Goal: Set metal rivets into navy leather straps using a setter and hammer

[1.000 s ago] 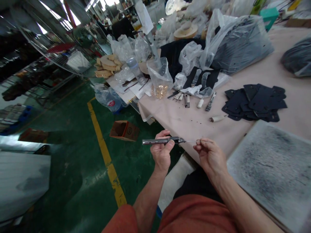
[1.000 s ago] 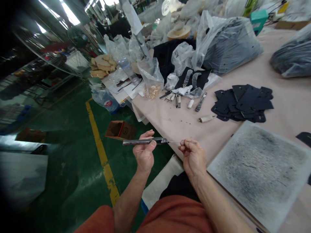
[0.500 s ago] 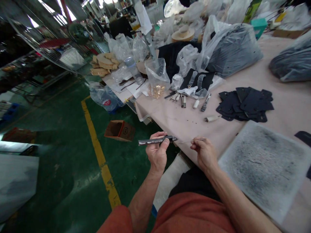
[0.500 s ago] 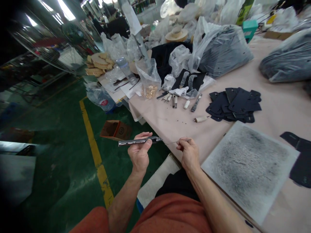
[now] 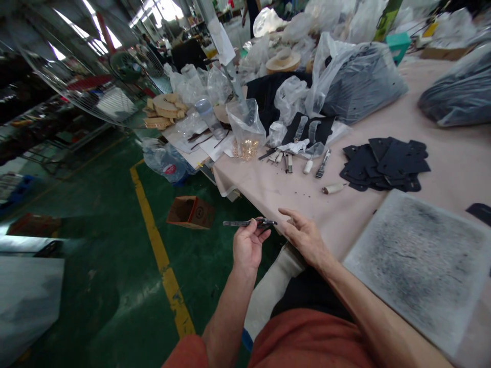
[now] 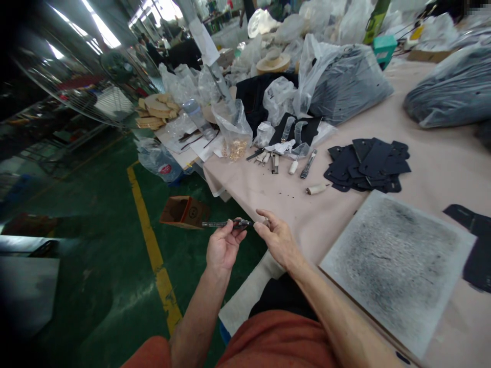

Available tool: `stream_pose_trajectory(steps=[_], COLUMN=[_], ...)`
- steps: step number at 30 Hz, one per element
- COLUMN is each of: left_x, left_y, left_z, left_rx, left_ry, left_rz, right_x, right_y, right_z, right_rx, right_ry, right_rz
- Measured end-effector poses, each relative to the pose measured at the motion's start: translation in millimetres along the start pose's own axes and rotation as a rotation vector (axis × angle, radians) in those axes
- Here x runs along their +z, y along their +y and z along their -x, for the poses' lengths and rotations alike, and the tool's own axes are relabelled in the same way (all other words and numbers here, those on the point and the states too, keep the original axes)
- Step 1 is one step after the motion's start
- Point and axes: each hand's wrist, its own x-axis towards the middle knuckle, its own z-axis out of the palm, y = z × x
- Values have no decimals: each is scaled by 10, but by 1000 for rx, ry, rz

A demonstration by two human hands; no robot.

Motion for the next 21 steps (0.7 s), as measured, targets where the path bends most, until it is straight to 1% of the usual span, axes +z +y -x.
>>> stream_pose_trajectory(steps=[2, 3, 7, 9, 12, 13, 15, 17, 18, 21], left_x=[8, 10, 0, -15, -39, -45, -53, -55, -55, -57], left_y=[-17, -24, -29, -18, 14, 25, 40, 39, 33, 1], left_z=[5, 6, -3, -16, -39, -45, -53, -52, -49, -37], left_rx=[-9, -13, -7, 20, 72, 82, 85, 81, 81, 86], left_ry=[0, 1, 0, 5, 29, 35, 30, 9, -2, -14], left_rz=[1, 1, 4, 3, -9, -11, -10, -9, -10, -29], right_x=[28, 45, 88, 82, 74, 82, 120, 175, 200, 228], right_y=[-36, -48, -43, -17, 31, 48, 85, 122, 139, 174], right_z=[2, 4, -4, -21, -49, -55, -59, -52, -45, -14], right_rx=[-22, -27, -72, -77, -51, -47, -66, -137, -191, -375], right_ry=[-41, -42, 51, 88, 142, 133, 62, 6, 9, 81], right_rz=[122, 188, 350, 346, 263, 233, 200, 217, 248, 420])
